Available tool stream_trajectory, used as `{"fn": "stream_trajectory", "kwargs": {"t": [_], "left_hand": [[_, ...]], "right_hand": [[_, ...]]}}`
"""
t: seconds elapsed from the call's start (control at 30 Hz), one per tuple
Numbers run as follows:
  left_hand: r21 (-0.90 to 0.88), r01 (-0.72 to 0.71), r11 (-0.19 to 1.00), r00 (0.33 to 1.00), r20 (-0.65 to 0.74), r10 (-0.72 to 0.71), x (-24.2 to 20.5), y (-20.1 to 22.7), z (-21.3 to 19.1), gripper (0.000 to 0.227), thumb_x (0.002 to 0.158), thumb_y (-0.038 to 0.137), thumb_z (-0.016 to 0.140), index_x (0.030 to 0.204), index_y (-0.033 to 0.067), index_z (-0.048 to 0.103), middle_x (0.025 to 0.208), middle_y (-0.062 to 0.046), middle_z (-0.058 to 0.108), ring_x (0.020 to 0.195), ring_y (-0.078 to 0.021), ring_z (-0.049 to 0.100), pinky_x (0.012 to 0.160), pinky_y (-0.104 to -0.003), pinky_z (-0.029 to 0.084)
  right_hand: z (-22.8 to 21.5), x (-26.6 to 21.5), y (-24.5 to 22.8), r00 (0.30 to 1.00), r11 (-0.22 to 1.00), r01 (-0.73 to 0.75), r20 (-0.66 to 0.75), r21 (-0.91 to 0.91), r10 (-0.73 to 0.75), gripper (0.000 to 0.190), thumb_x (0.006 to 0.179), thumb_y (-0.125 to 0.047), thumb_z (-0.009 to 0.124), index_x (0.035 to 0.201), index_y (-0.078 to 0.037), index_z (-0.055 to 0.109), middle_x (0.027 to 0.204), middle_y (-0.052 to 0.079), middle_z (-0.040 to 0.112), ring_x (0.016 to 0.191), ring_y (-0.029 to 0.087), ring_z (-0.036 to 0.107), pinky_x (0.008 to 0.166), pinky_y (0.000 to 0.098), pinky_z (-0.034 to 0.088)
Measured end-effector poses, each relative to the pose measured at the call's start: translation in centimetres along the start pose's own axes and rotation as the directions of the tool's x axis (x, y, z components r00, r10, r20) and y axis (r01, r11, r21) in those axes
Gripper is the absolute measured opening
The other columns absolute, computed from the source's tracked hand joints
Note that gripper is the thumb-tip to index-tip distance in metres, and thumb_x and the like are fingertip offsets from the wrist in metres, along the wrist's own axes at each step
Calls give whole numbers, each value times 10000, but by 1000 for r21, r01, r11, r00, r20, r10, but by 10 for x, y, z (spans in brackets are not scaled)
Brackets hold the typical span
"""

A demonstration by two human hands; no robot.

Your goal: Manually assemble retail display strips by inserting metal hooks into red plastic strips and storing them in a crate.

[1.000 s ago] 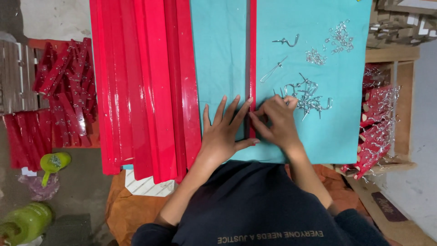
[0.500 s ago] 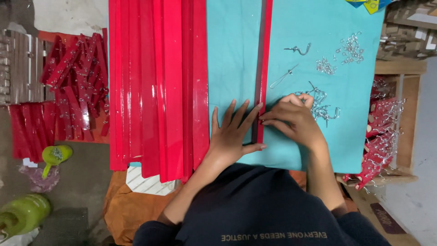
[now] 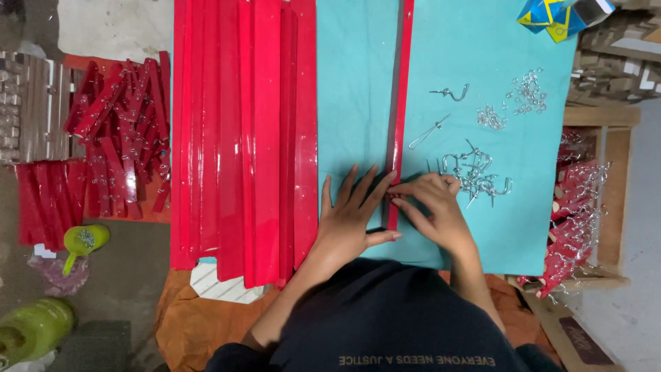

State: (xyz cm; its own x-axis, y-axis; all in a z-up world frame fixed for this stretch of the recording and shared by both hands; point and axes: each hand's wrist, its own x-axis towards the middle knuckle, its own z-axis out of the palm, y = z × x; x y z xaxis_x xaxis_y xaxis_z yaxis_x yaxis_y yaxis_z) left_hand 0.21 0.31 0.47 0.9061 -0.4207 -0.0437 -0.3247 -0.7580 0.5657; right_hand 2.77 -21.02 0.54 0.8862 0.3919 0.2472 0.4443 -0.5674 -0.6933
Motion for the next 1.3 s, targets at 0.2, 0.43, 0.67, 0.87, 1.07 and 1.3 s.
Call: {"fn": "stream_trajectory", "kwargs": {"t": [0.2,0.43,0.67,0.87,1.07,1.3], "left_hand": [[-35,-29,999,999,-46,27,0,2,-4,1027,831,685,665,1660,294,202,1621,-112,389,1520,-404,285,1181,-716,39],[-67,-24,997,1000,-5,23,1,2,-10,1003,843,639,681,1653,255,230,1628,-114,381,1529,-406,259,1177,-713,56],[-85,-2,996,998,55,7,4,3,-11,1027,830,635,706,1651,240,232,1638,-114,357,1537,-408,217,1173,-719,24],[-60,6,998,997,82,-1,6,6,-12,1019,844,646,692,1653,255,213,1647,-101,337,1555,-387,178,1174,-717,25],[-42,16,999,996,94,-12,5,5,-11,1008,848,662,675,1648,248,221,1649,-105,330,1560,-378,163,1178,-715,19],[-29,28,999,995,92,-25,5,6,-7,1025,835,710,647,1652,287,194,1644,-89,328,1566,-370,149,1178,-719,3]], "right_hand": [[-22,21,16,982,985,172,73,7,-172,124,1000,-325,674,1015,-256,777,983,-36,733,994,211,625,932,384,271],[22,-5,27,990,986,123,-60,-114,-130,195,916,-373,764,845,-208,688,819,-26,655,904,250,607,898,448,294],[11,-10,13,983,998,48,-176,-32,-53,104,947,-268,731,994,-178,754,901,-7,718,895,243,651,880,380,323],[-30,22,16,982,984,173,70,50,-176,182,1026,-321,620,1044,-248,785,984,-44,750,985,205,637,893,359,324],[-35,42,16,939,963,255,214,90,-269,166,1024,-315,624,1021,-236,770,957,-48,751,943,197,643,882,383,321],[-30,34,21,952,970,235,184,62,-243,102,980,-341,685,983,-292,775,907,-109,745,931,150,651,895,372,331]]}}
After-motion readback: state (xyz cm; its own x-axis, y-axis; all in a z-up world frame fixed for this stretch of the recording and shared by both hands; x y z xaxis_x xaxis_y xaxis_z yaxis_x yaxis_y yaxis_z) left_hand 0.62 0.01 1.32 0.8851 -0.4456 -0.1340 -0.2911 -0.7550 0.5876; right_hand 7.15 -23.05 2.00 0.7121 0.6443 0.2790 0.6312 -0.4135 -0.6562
